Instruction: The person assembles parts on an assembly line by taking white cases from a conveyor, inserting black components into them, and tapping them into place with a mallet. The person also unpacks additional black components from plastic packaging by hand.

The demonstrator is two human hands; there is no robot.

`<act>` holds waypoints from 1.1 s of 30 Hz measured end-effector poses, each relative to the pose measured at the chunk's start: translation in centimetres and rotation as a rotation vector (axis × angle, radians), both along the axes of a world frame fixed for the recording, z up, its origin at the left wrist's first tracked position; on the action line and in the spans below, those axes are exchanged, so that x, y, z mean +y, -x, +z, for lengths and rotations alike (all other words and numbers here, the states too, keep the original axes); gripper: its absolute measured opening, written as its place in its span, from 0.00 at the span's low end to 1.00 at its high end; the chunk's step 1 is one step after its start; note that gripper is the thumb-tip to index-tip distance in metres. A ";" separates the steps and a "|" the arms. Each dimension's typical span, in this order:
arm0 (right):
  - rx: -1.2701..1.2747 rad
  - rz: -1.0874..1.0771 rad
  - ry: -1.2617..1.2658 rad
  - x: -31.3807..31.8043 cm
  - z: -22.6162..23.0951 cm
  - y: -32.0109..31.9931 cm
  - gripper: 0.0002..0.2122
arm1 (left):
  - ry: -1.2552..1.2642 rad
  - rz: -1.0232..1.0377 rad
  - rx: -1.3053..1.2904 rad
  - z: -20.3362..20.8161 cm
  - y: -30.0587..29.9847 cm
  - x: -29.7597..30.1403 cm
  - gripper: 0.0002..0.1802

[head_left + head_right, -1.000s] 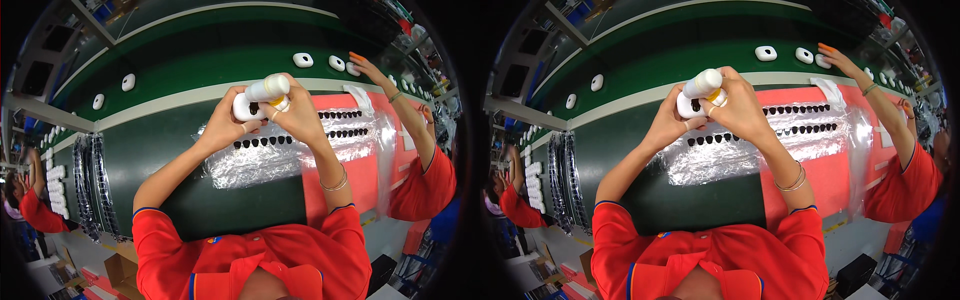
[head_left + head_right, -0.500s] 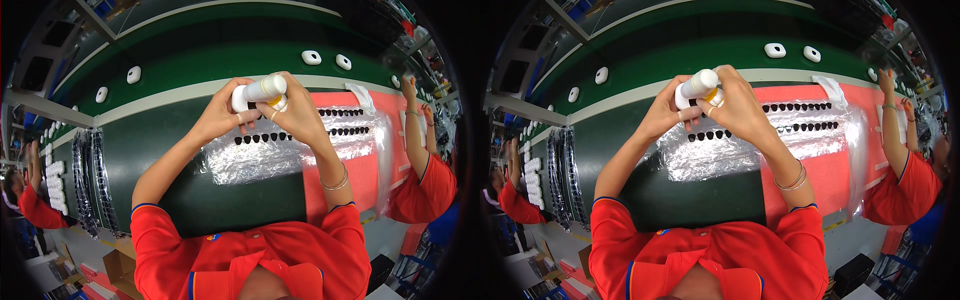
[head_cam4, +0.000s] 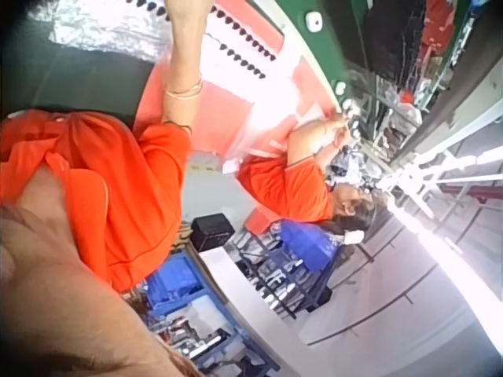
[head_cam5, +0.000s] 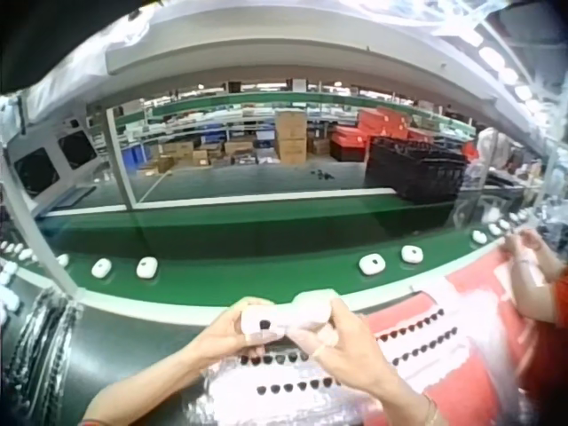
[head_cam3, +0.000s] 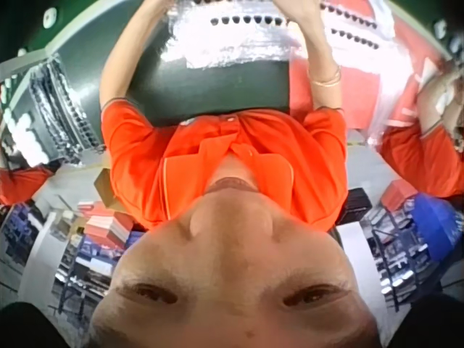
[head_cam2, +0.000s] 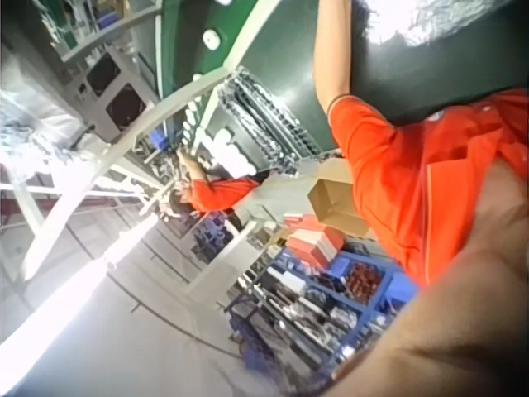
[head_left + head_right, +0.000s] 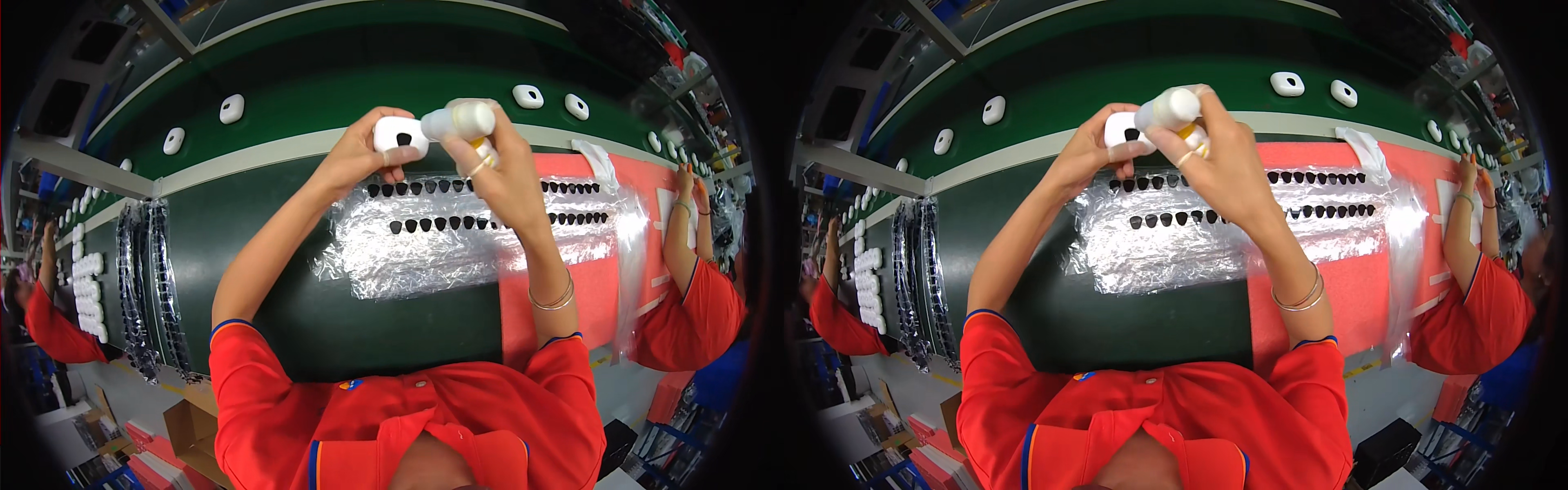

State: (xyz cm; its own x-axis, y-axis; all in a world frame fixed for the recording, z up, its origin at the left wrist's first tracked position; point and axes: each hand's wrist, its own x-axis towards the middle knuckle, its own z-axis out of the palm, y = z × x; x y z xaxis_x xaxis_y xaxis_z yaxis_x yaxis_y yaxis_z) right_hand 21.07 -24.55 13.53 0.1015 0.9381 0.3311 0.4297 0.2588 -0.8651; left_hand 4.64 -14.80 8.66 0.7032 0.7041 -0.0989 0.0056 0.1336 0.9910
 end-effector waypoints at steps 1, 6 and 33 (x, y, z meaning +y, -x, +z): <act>-0.062 -0.018 -0.042 0.1 0.0 -0.4 0.15 | -0.131 0.060 0.092 -0.7 -0.2 1.2 0.25; -0.262 -0.007 0.161 0.4 -1.1 0.5 0.15 | -0.813 0.473 0.574 -6.1 0.4 9.6 0.28; -0.228 0.166 0.329 0.4 -1.7 0.7 0.12 | -0.776 1.047 1.126 -7.1 12.4 15.3 0.43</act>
State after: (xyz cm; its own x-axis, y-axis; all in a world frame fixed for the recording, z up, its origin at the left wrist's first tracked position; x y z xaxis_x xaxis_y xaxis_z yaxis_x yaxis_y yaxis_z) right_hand 20.35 -24.17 11.84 -0.1012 0.9948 0.0082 0.5951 0.0671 -0.8009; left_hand -7.77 0.48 1.55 -0.2217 0.8999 0.3756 0.9184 0.0633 0.3906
